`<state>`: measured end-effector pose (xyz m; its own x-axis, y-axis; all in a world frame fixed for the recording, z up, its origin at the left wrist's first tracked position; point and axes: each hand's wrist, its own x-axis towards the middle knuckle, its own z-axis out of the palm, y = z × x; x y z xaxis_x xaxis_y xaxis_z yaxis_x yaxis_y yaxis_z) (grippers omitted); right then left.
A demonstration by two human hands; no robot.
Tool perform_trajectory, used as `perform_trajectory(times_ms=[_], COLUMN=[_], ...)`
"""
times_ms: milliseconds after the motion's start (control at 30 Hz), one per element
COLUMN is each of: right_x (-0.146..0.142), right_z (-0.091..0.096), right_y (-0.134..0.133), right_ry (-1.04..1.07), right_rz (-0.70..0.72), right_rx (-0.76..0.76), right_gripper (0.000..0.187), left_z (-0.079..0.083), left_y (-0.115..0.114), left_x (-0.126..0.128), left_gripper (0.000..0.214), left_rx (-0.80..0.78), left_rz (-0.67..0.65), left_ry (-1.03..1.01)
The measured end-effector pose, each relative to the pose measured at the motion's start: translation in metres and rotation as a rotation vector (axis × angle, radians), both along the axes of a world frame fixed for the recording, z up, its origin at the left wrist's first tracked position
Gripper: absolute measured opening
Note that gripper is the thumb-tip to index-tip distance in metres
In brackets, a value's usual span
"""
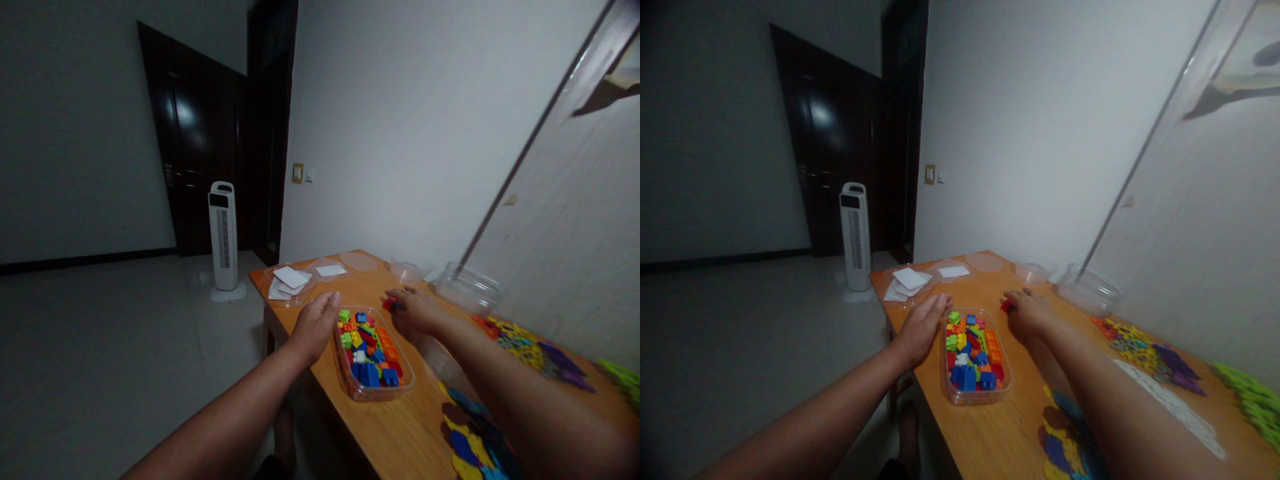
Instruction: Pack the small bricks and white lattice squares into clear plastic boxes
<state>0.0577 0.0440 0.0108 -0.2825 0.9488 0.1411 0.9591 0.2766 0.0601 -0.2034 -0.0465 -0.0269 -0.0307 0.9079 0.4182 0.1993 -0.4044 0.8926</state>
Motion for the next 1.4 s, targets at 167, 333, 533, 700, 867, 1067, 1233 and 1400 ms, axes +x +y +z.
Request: perform_trajectory(times_ms=[167, 333, 533, 700, 867, 1067, 1233, 1400], right_x=[-0.022, -0.015, -0.022, -0.039, -0.024, 0.027, 0.027, 0.002], right_z=[0.005, 0.016, 0.037, 0.05, 0.038, 0.012, -0.001, -0.001], right_y=[-0.012, -0.016, -0.047, -0.075, -0.055, -0.007, 0.001, -0.011], right_ry=[-0.146, 0.024, 0.766, 0.851, 0.843, 0.491, 0.174, -0.06], right_rz=[0.024, -0.019, 0.073, 0.094, 0.042, -0.165, -0.155, -0.121], right_rx=[0.01, -0.041, -0.331, -0.463, -0.333, -0.023, -0.021, -0.011], right_gripper=[0.034, 0.028, 0.024, 0.028, 0.025, 0.026, 0.048, 0.036], left_z=[0.0, 0.002, 0.002, 0.0, 0.001, 0.001, 0.001, 0.004], left_y=[0.001, -0.001, -0.001, 0.0, -0.001, -0.001, 0.0, -0.001], left_x=[0.0, 0.0, 0.0, 0.001, 0.0, 0.0, -0.001, -0.001], left_gripper=[0.055, 0.054, 0.054, 0.056, 0.056, 0.056, 0.057, 0.056], left_rx=[-0.007, -0.008, -0.013, -0.021, -0.018, -0.008, -0.006, -0.005], left_rz=[-0.001, -0.019, -0.023, -0.008, -0.001, 0.018, -0.005, -0.009], left_ry=[0.005, 0.024, 0.015, -0.002, 0.005, 0.013, 0.01, 0.029])
